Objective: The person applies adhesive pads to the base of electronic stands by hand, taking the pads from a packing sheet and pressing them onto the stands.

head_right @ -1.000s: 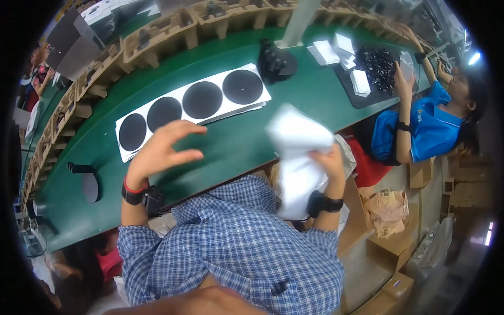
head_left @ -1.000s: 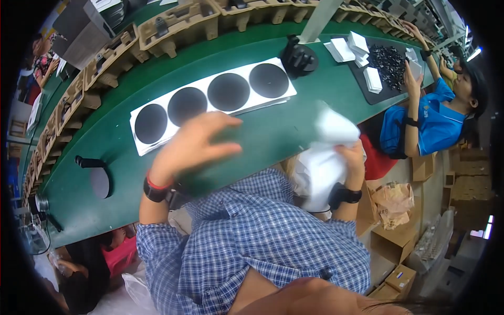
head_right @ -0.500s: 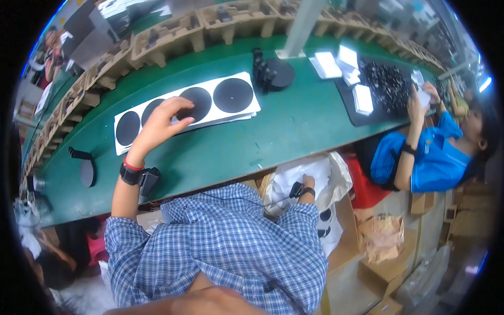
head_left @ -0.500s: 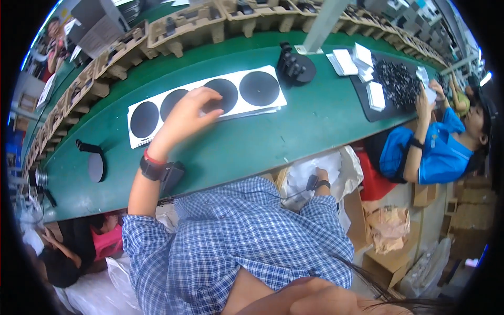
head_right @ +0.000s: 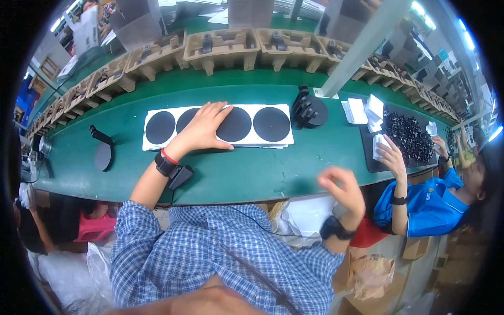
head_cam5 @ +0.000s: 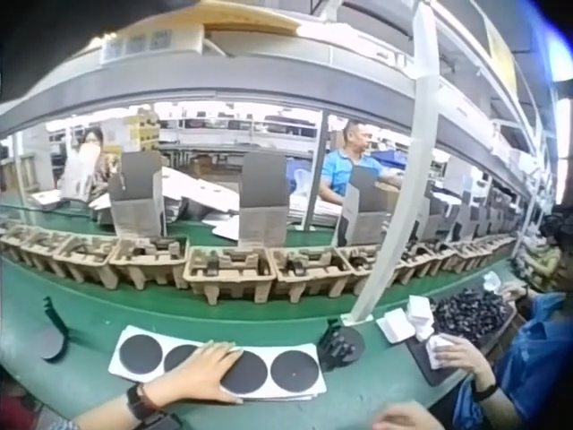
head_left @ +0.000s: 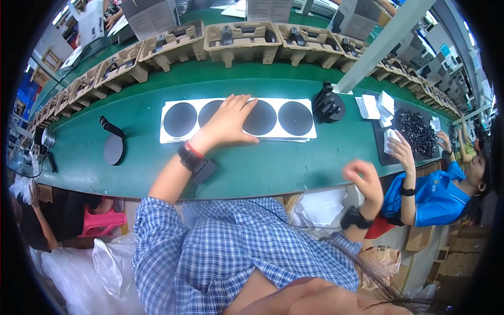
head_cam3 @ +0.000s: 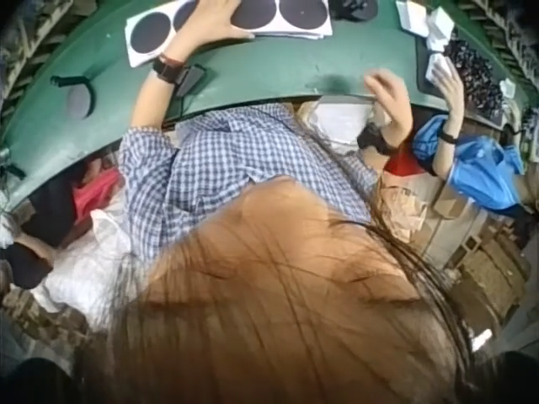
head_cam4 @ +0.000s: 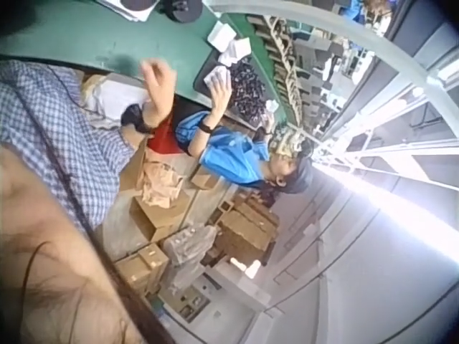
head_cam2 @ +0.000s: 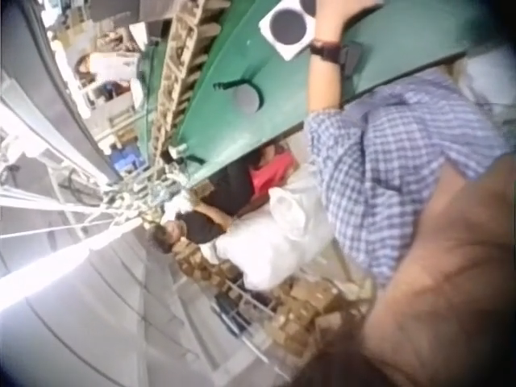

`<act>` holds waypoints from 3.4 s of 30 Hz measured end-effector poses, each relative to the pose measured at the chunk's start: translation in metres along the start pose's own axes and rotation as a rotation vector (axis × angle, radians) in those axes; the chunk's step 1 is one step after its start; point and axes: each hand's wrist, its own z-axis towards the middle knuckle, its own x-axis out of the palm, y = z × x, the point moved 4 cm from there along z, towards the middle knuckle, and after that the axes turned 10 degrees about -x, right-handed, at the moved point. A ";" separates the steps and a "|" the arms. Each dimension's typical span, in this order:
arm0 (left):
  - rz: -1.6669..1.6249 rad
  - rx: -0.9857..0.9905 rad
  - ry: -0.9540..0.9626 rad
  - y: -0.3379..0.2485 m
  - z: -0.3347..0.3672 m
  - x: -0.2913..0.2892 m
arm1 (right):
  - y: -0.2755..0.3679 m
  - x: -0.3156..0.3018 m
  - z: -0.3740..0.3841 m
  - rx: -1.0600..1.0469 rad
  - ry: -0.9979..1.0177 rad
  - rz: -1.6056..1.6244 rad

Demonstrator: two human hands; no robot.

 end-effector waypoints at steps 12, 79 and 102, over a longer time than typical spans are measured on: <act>-0.045 0.042 -0.107 0.015 -0.010 0.003 | 0.017 0.105 0.212 -0.455 0.219 -0.777; -2.255 0.004 -0.118 0.087 -0.077 -0.131 | 0.121 0.235 0.281 -0.232 -0.185 0.918; -2.115 0.037 -0.191 0.093 -0.092 -0.131 | 0.136 0.251 0.278 -0.491 -0.420 0.441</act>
